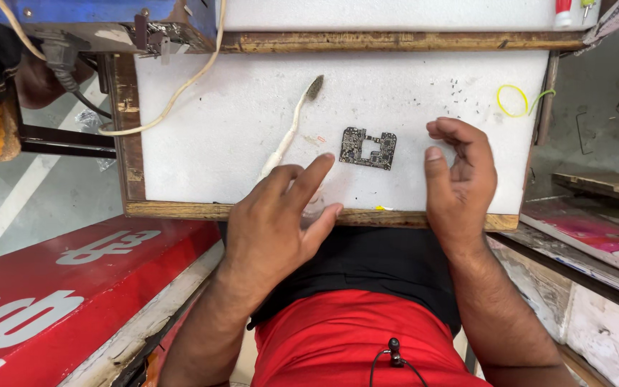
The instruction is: The person unpacks small electronic components from a plastic bag, places them on a workbench, and then uses a toothbrush to scrub a circuit board. The person handles the components and the brush with both hands.
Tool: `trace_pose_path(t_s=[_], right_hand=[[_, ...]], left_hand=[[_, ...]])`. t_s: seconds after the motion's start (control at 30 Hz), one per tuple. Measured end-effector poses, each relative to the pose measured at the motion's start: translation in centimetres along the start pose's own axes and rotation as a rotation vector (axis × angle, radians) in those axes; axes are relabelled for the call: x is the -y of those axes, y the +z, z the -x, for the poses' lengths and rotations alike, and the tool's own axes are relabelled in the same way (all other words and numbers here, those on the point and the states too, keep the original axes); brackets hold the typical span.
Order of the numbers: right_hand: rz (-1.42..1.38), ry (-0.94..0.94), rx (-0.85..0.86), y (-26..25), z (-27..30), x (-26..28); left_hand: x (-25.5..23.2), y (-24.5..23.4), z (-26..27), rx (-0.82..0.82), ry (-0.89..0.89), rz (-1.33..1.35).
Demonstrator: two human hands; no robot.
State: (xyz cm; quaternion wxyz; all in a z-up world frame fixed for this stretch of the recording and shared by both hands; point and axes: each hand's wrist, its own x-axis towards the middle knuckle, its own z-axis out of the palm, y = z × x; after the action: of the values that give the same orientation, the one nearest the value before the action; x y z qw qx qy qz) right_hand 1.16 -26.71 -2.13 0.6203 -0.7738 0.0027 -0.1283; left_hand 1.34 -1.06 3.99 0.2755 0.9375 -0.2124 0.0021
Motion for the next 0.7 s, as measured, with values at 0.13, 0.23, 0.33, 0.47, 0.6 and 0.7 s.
trace_pose_path(t_s=[0.13, 0.23, 0.33, 0.47, 0.6, 0.7], right_hand=[[-0.089, 0.060, -0.082, -0.6, 0.3, -0.8], [-0.182, 0.047, -0.131, -0.9, 0.5, -1.4], [-0.324, 0.018, -0.154, -0.9, 0.3, -1.8], [-0.368, 0.045, -0.180, -1.1, 0.4, -1.7], [-0.353, 0.041, -0.180, -1.1, 0.3, -1.6], [-0.343, 0.050, -0.185, -1.3, 0.5, -1.6]], left_hand=[[-0.2, 0.8, -1.2, 0.040, -0.031, -0.076], [-0.4, 1.4, -1.4, 0.073, -0.101, -0.071], [-0.7, 1.4, -1.5, 0.068, -0.084, -0.083], [-1.7, 1.8, -1.6, -0.009, 0.004, -0.089], [-2.9, 2.7, -1.8, -0.001, 0.020, -0.067], [-3.7, 3.0, -1.9, 0.003, 0.060, -0.059]])
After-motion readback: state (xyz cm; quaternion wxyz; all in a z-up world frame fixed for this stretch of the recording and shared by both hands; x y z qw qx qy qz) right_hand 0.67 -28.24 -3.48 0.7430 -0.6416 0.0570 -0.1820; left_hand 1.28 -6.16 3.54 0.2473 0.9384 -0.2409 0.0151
